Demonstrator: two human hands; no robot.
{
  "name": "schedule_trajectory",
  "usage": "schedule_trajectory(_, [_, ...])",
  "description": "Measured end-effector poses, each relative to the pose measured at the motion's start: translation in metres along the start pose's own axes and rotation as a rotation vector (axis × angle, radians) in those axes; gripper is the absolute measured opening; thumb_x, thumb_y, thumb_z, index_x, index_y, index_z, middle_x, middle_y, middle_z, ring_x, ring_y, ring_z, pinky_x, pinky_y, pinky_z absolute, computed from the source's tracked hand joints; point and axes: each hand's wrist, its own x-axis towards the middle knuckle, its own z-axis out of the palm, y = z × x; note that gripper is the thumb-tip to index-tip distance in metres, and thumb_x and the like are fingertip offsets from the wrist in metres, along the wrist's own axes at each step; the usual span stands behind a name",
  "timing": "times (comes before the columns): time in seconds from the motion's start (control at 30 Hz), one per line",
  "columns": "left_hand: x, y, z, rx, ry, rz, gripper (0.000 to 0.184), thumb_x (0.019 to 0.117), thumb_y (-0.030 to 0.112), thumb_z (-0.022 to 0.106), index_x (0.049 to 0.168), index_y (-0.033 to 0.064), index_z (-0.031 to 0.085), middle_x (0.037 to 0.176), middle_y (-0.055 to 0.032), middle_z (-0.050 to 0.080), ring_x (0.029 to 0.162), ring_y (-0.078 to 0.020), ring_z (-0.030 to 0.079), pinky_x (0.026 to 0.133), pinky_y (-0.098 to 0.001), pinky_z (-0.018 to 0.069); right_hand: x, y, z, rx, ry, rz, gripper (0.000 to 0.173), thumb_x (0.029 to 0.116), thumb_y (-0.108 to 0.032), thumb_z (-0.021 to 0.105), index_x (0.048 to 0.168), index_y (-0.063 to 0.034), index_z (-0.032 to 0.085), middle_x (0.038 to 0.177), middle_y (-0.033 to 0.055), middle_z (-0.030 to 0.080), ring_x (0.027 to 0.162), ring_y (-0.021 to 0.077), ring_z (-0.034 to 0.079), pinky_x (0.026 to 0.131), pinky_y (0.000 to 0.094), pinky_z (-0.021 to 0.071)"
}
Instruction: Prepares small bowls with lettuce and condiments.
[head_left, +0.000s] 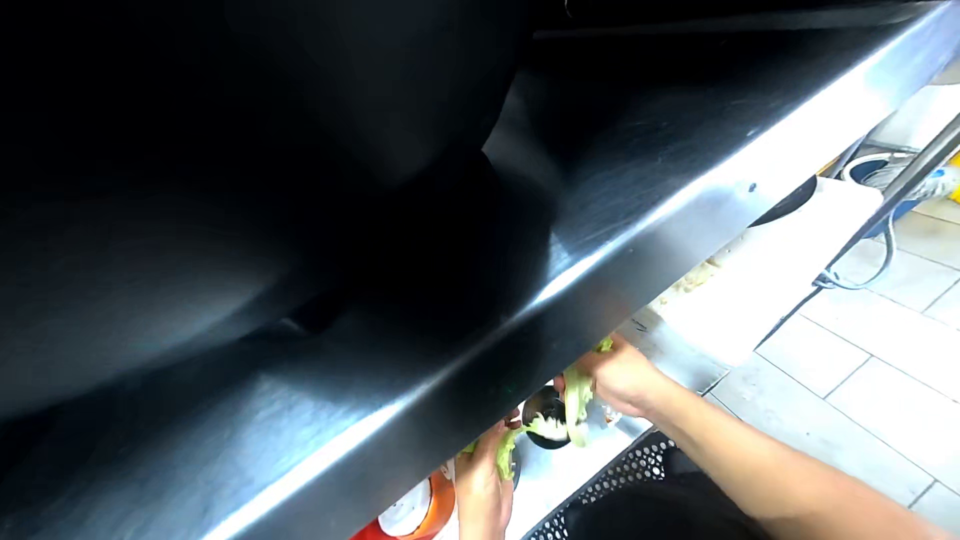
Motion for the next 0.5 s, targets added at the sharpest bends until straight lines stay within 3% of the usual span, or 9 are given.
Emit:
schedule_trajectory(0.07, [0.002,0.0,0.015,-0.075,-0.073,-0.004,0.012,0.0918,0.005,0.063,0.102,-0.0011,0.065,0.105,-0.0215,0.071,0.081,-0.0225,0.072,0.067,-0.0332,0.0609,-0.002,0.009,0.001,-0.042,-0.156,0.138,0.021,0.1022,-0.019,0.06,0.116,-0.0033,0.062,0.09,0.0108,0.07,0.076,0.023,0.072,0.076,0.0411,0.0641])
schedule_trajectory(0.13, [-0.001,0.0,0.026,-0.148,-0.141,-0.03,0.017,0.0912,0.011,0.071,0.103,0.0005,0.064,0.091,-0.0153,0.067,0.065,-0.0153,0.064,0.055,-0.0277,0.0554,-0.006,0.021,0.001,-0.07,-0.27,0.2,0.026,0.101,-0.023,0.063,0.119,-0.0039,0.061,0.09,0.0089,0.071,0.077,0.0218,0.073,0.077,0.0408,0.0642])
schedule_trajectory(0.2, [-0.006,0.001,0.032,-0.136,-0.185,-0.047,0.03,0.0838,0.02,0.083,0.099,0.0006,0.067,0.073,-0.0105,0.065,0.06,-0.0142,0.063,0.056,-0.0287,0.0546,-0.01,0.027,0.002,-0.126,-0.325,0.249,0.026,0.0997,-0.024,0.065,0.118,-0.0064,0.061,0.089,0.0062,0.072,0.075,0.0187,0.072,0.074,0.0374,0.0635])
schedule_trajectory(0.23, [-0.009,0.001,0.033,-0.093,-0.228,-0.047,0.032,0.0811,0.024,0.087,0.098,0.0017,0.07,0.073,-0.0112,0.068,0.063,-0.0159,0.067,0.061,-0.0308,0.0581,-0.011,0.028,0.001,-0.172,-0.342,0.277,0.025,0.0997,-0.024,0.066,0.118,-0.0076,0.062,0.088,0.0044,0.071,0.073,0.0163,0.071,0.07,0.0343,0.0627])
schedule_trajectory(0.3, [-0.011,-0.003,0.032,0.01,-0.299,-0.049,0.026,0.0852,0.022,0.084,0.095,0.0007,0.073,0.077,-0.0139,0.071,0.071,-0.021,0.071,0.072,-0.0372,0.0619,-0.012,0.029,0.001,-0.24,-0.356,0.324,0.018,0.0977,-0.021,0.068,0.111,-0.0093,0.065,0.083,0.002,0.07,0.065,0.0119,0.067,0.061,0.0285,0.0588])
schedule_trajectory(0.33, [-0.012,-0.005,0.034,0.065,-0.27,-0.054,0.025,0.0873,0.019,0.082,0.094,-0.0024,0.071,0.076,-0.0158,0.069,0.07,-0.0231,0.07,0.072,-0.0394,0.0621,-0.012,0.031,0.0,-0.259,-0.362,0.34,0.016,0.0967,-0.021,0.069,0.108,-0.0099,0.066,0.081,0.0017,0.07,0.062,0.0109,0.065,0.058,0.0272,0.0571])
schedule_trajectory(0.4, [-0.01,-0.007,0.04,0.18,-0.088,-0.07,0.03,0.0853,0.011,0.08,0.104,-0.008,0.067,0.081,-0.0183,0.069,0.07,-0.022,0.069,0.07,-0.0372,0.0613,-0.011,0.034,-0.002,-0.295,-0.367,0.348,0.018,0.099,-0.026,0.068,0.108,-0.0096,0.066,0.081,0.0015,0.07,0.062,0.0105,0.065,0.057,0.0269,0.0567])
schedule_trajectory(0.5, [-0.002,-0.011,0.046,0.195,0.096,-0.009,0.029,0.0857,0.006,0.079,0.109,-0.0067,0.065,0.081,-0.0149,0.067,0.059,-0.0156,0.06,0.055,-0.0296,0.054,-0.01,0.037,-0.006,-0.389,-0.358,0.322,0.024,0.1046,-0.031,0.059,0.114,-0.0093,0.062,0.086,0.0006,0.068,0.065,0.0106,0.065,0.06,0.0281,0.0571])
